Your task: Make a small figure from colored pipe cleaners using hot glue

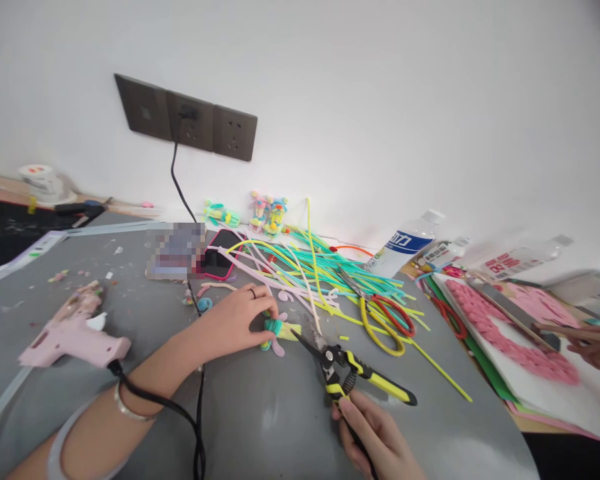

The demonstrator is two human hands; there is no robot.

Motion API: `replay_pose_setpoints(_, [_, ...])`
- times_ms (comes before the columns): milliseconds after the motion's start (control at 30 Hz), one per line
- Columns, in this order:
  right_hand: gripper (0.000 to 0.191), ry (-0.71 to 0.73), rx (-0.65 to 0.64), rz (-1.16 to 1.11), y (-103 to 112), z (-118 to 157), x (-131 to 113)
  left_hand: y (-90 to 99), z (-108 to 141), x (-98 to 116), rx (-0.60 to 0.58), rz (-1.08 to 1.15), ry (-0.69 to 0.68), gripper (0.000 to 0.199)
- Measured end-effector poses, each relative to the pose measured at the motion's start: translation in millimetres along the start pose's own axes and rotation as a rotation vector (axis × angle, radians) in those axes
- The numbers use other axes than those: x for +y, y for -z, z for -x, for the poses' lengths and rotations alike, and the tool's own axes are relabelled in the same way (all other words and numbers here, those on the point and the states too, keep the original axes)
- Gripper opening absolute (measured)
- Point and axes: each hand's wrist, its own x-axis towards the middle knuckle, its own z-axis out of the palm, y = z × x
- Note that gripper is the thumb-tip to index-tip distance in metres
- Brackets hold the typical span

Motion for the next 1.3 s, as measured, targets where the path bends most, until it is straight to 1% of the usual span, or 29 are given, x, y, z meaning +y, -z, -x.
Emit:
replay_pose_setpoints(233, [0.068, -0.034, -0.032, 0.035, -0.4, 0.7, -3.5, -0.9, 0.9, -2.2, 0.025, 0.002, -0.019, 0.013])
replay_pose_setpoints(567, [0.068, -0.048, -0.021, 0.024, -1.2, 2.6, -8.8, 0.5, 0.9, -0.5, 0.005, -0.006, -0.010, 0.014])
replay_pose_setpoints(833, [0.066, -0.021, -0.017, -0.031, 4.0, 3.2, 2.3, 1.0, 0.3, 1.5, -0.002, -0.004, -0.010, 0.014])
replay_pose_setpoints(1067, [0.068, -0.040, -0.033, 0.026, -0.2, 3.5, -7.3, -0.4, 1.2, -0.8, 0.005, -0.003, -0.008, 0.014])
replay_pose_setpoints(1300, [0.067, -0.051, -0.023, 0.038, -0.5, 3.6, -9.6, 0.2, 0.1, 0.3, 0.015, -0.007, -0.030, 0.013])
